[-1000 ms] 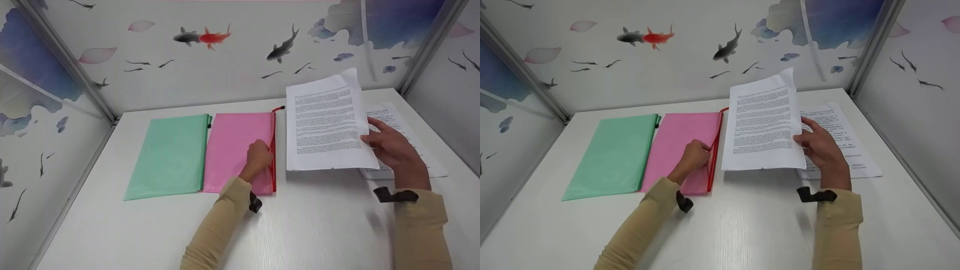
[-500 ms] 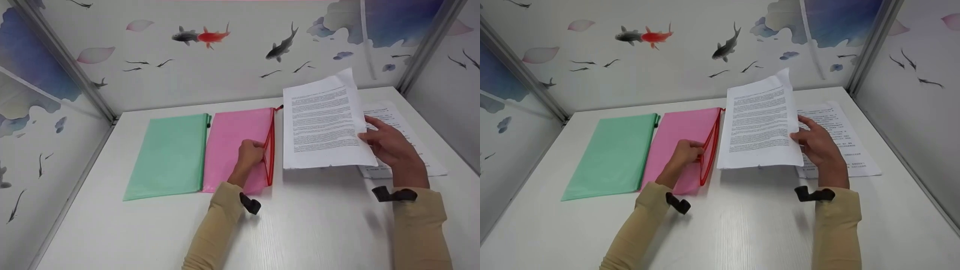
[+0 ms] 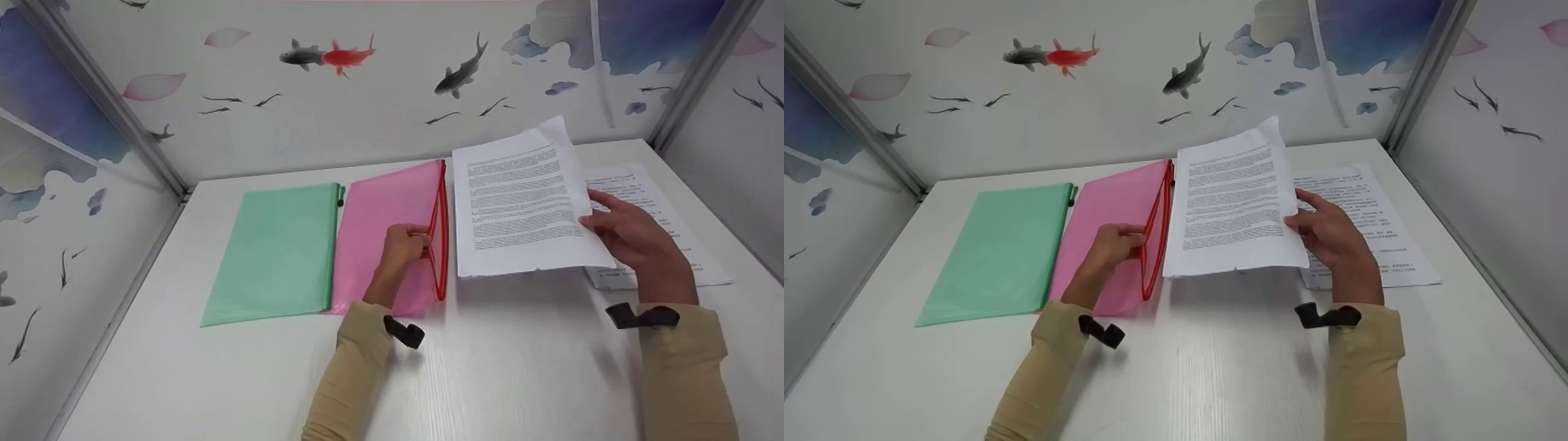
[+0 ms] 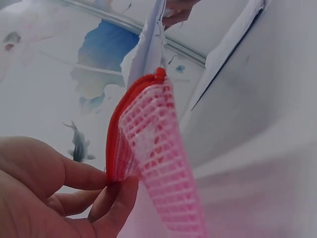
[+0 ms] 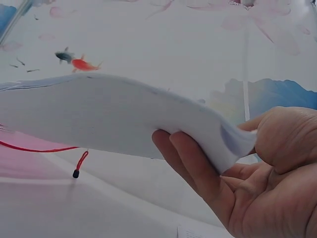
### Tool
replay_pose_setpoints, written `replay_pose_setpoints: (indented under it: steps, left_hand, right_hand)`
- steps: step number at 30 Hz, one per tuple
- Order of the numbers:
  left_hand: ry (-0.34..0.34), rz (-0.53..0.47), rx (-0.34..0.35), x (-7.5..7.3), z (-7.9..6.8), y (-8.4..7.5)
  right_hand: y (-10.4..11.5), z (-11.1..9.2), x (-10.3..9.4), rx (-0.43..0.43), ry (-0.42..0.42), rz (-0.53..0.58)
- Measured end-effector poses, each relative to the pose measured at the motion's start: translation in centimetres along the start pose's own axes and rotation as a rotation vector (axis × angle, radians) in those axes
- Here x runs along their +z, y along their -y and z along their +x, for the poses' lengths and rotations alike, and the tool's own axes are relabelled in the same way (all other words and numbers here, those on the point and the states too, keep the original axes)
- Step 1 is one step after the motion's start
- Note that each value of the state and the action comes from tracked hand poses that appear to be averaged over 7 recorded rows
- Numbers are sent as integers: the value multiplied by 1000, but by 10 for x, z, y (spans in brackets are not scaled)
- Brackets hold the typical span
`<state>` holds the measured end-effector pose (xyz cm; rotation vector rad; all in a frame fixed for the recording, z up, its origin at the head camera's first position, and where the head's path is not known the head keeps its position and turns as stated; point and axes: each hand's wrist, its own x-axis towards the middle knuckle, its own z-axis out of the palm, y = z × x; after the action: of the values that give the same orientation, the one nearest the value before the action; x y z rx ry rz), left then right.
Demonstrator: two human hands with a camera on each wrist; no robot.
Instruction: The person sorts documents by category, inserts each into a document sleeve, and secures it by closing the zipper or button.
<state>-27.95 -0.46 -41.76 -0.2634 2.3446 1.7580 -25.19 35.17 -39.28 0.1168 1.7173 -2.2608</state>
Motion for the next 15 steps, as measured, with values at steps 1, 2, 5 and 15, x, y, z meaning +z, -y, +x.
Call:
replay_pose_setpoints:
  steps: [1, 2, 5, 15]
  left_hand:
    - [-3, -14, 9, -1, 0, 0]
    - [-6, -25, 20, -3, 0, -1]
    - [-13, -42, 44, -5, 0, -2]
    - [-24, -66, 60, -9, 1, -1]
  right_hand:
    - [0, 0, 1, 0, 11, 6]
    - [1, 1, 2, 1, 15, 2]
    - [2, 1, 4, 11, 18, 11]
    - [-1, 4, 10, 13, 76, 36]
